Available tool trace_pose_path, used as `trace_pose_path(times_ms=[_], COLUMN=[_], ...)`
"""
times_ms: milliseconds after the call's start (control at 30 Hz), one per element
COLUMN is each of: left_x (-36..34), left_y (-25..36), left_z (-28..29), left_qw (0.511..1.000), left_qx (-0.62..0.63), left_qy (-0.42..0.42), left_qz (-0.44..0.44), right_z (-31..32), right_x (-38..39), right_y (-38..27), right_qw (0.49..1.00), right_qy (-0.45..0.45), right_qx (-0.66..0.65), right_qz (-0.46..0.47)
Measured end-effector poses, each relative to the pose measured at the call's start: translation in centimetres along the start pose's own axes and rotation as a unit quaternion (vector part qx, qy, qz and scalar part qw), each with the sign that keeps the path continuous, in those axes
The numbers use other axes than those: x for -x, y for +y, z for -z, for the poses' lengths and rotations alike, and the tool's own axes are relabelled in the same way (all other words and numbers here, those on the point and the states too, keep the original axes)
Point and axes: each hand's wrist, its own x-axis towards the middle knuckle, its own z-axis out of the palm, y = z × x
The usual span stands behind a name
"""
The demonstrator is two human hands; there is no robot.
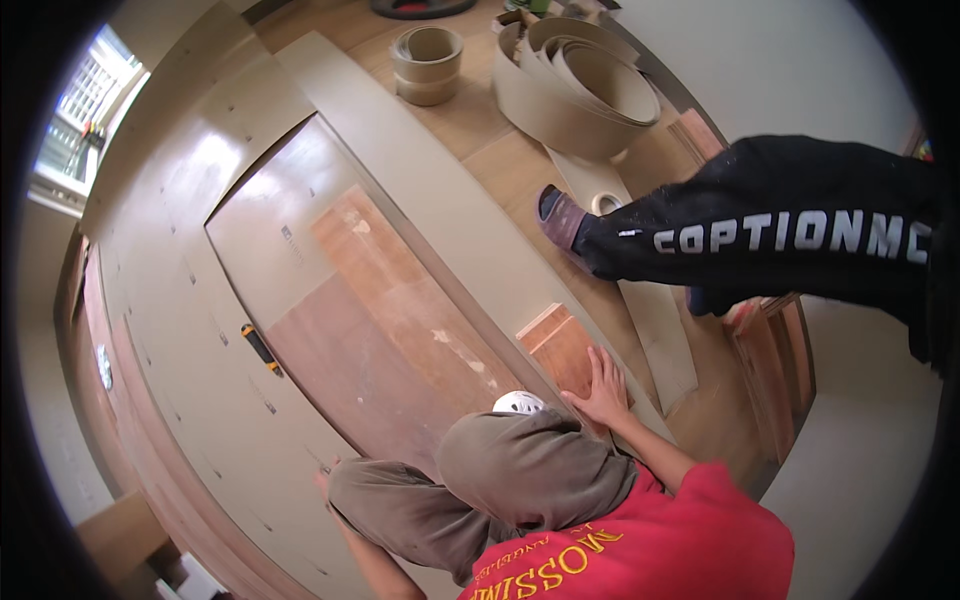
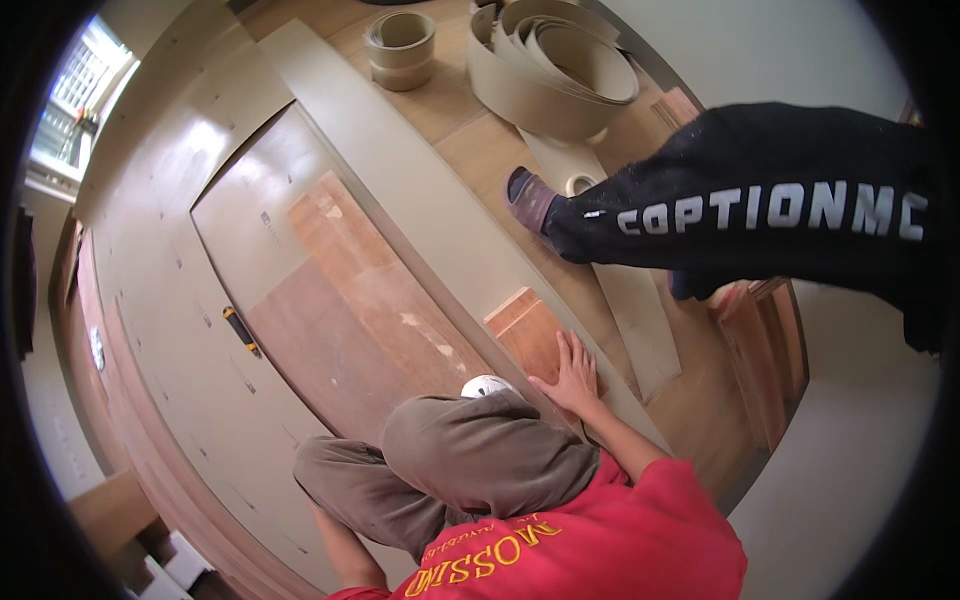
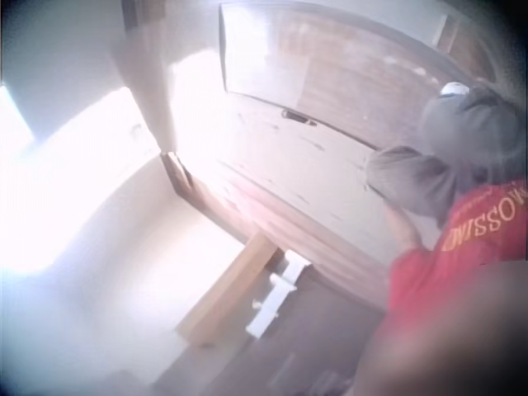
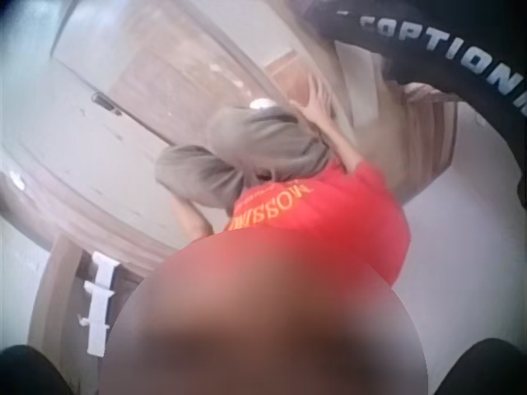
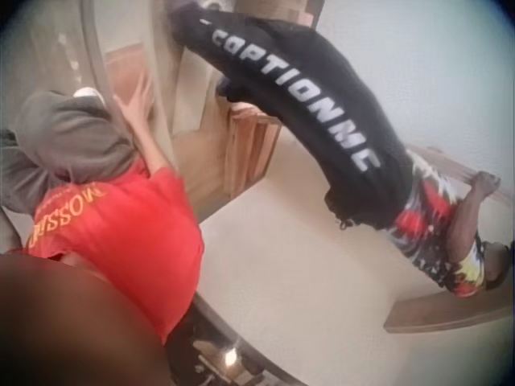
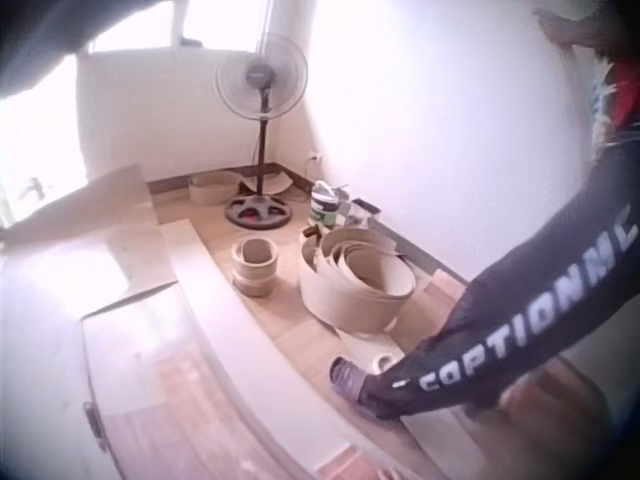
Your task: The person kneels on the floor and handles wooden flooring planks and underlayment sheets, arranging and stacking them in preparation for installation. Another person is visible nearby working with similar materials.
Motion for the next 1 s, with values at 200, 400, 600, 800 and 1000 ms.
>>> trace_pose_path(times_ms=[200,400,600,800,1000], left_x=[-3.8,-0.8,0.4,1.6,0.8], left_y=[11.3,26.3,25.7,22.4,21.8], left_z=[9.9,17.1,11.9,10.5,10.4], left_qw=[0.989,0.981,0.975,0.939,0.979], left_qx=[0.054,0.042,-0.047,-0.157,0.003], left_qy=[0.028,0.028,-0.01,-0.261,-0.1], left_qz=[-0.137,-0.187,-0.217,-0.16,-0.18], right_z=[0.6,0.0,-2.4,-1.8,-1.6], right_x=[0.6,-0.8,-2.4,-2.1,-1.8], right_y=[0.0,2.9,3.0,2.8,3.2], right_qw=[0.998,0.994,0.984,0.986,0.983], right_qy=[0.05,0.073,0.124,0.121,0.134], right_qx=[-0.015,-0.05,-0.063,-0.066,-0.062], right_qz=[0.034,0.066,0.109,0.099,0.111])
